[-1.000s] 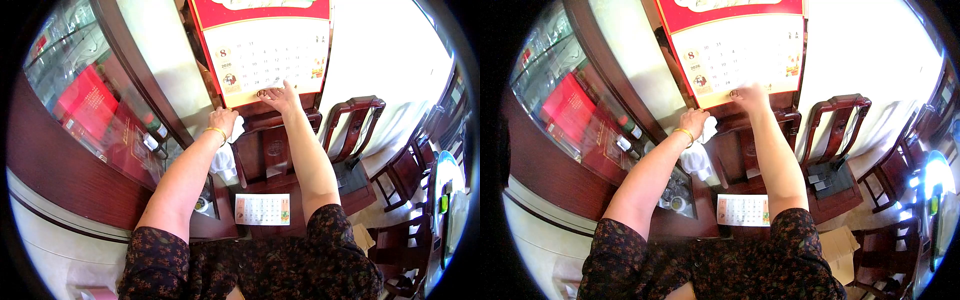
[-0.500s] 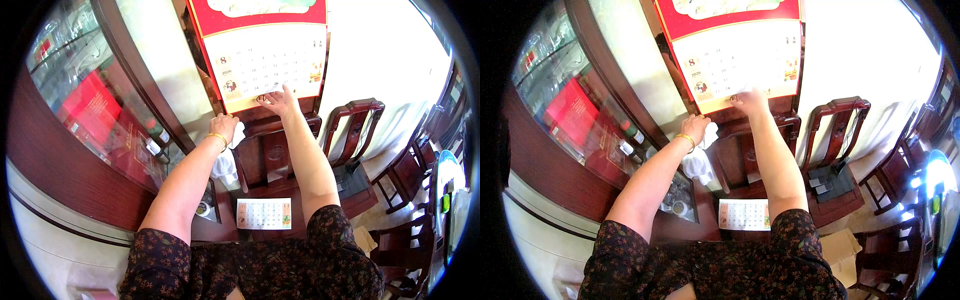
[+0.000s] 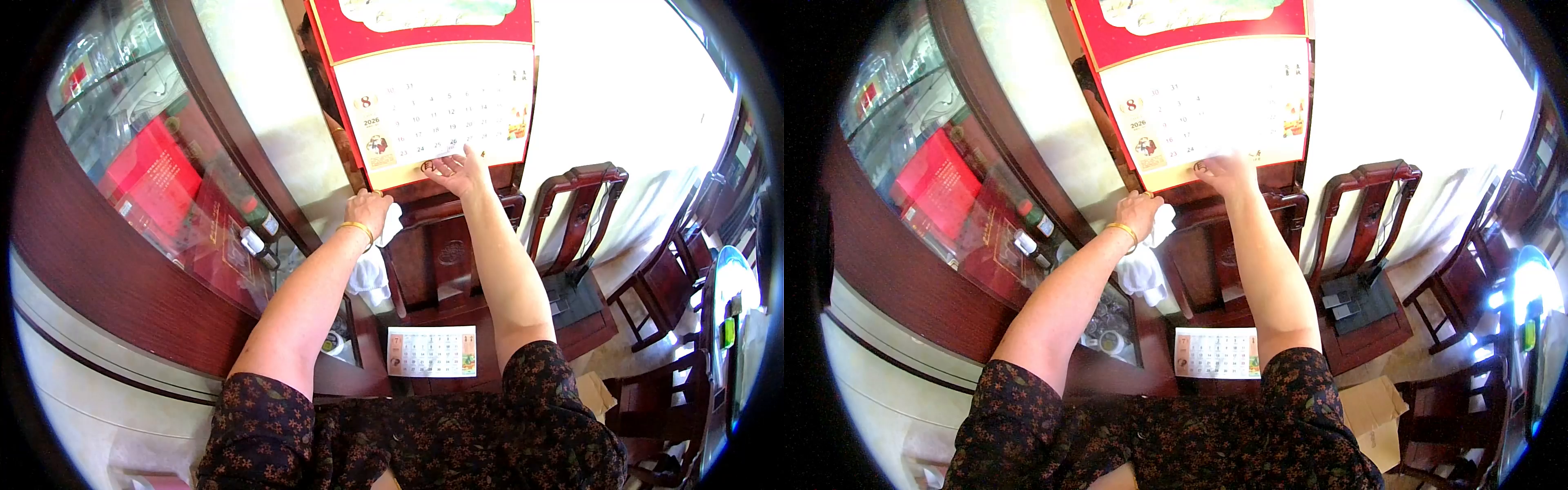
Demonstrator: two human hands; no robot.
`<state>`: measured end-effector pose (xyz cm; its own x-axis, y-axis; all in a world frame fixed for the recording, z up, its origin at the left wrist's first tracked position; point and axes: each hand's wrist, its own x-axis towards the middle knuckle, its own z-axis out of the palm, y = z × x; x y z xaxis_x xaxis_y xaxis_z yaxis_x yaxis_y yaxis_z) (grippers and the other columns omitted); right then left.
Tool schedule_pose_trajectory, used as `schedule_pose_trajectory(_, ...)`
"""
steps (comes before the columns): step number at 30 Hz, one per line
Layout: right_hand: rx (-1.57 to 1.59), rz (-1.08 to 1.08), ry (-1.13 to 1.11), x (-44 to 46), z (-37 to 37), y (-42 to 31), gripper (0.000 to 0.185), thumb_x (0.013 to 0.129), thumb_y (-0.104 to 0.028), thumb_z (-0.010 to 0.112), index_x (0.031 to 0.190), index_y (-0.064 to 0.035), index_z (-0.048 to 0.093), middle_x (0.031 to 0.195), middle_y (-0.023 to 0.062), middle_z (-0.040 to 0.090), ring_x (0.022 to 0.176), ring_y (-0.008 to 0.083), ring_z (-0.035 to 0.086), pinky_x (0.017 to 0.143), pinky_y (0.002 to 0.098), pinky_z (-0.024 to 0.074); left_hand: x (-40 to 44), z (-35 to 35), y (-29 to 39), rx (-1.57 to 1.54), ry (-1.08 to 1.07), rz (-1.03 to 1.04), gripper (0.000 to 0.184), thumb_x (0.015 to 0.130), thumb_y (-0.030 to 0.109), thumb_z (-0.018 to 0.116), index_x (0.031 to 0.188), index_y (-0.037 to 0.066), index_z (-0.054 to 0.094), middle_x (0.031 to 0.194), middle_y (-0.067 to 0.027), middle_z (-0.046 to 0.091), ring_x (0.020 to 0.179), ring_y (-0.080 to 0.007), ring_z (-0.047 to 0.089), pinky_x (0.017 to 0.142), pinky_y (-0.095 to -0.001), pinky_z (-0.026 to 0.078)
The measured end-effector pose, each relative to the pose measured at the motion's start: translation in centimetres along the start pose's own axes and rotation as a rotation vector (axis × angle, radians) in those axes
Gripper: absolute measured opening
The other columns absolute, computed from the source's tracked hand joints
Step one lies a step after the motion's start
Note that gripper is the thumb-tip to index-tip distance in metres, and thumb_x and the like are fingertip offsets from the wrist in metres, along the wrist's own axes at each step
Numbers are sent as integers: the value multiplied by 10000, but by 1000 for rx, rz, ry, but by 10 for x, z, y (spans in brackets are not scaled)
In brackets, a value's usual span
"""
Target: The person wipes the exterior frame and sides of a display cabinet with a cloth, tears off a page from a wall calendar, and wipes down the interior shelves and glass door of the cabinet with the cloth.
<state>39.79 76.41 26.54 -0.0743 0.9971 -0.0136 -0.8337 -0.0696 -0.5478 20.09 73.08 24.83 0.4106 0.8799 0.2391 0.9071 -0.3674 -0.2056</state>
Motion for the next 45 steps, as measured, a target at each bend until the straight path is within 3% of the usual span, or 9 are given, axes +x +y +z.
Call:
schedule_pose_trajectory(11,102,14,52,-8,-4,-2,591,949,-324,290,1341,53,59,1219,209,300,1079,307,394,934,579,339,-2,-3,4,-5,-19,1,212,759,60,488,928,125,598,930,-83,592,907,-269,542,788,-363,448)
schedule_pose_trajectory(16,128,15,113,-15,-2,-2,510,950,-323,296,1284,50,208,1188,198,350,1022,300,447,927,575,347,-3,-1,4,-19,2,20,208,748,57,496,920,122,594,914,-81,589,894,-268,541,791,-365,446)
schedule_pose_trajectory(23,73,-27,240,-27,8,1,437,940,-293,357,1233,24,288,1046,152,405,958,250,480,920,565,364,-5,4,5,-19,17,35,208,743,58,498,916,124,594,911,-78,588,885,-271,539,766,-372,453)
schedule_pose_trajectory(29,61,-36,318,-25,9,2,260,881,-187,525,1032,5,436,876,93,437,806,202,485,815,450,468,-4,3,7,-33,-11,30,203,747,62,508,925,115,591,923,-85,587,907,-271,538,777,-369,453)
schedule_pose_trajectory(31,44,-75,327,-25,7,3,203,848,-155,580,951,-7,485,800,66,451,734,179,485,727,385,491,-4,4,8,-4,-25,32,184,778,94,478,915,117,598,938,-74,589,929,-261,539,783,-363,459)
schedule_pose_trajectory(41,-80,-177,250,-20,-17,5,122,842,-150,593,867,-54,522,712,30,496,634,155,515,631,301,489,-3,4,14,-14,-46,21,224,759,61,505,960,111,589,964,-82,576,933,-269,534,811,-354,440)
schedule_pose_trajectory(44,-484,-457,25,5,-50,10,129,838,-152,599,850,-50,522,706,33,506,632,153,526,632,300,489,-3,6,13,-13,-44,29,216,759,61,502,951,111,587,961,-79,577,931,-267,534,816,-354,437)
schedule_pose_trajectory(45,-325,-342,133,-25,-18,1,136,840,-159,597,848,-48,520,701,30,504,630,149,526,641,304,488,-3,6,13,-15,-45,29,216,759,61,502,951,111,587,961,-79,577,931,-267,534,816,-354,437)
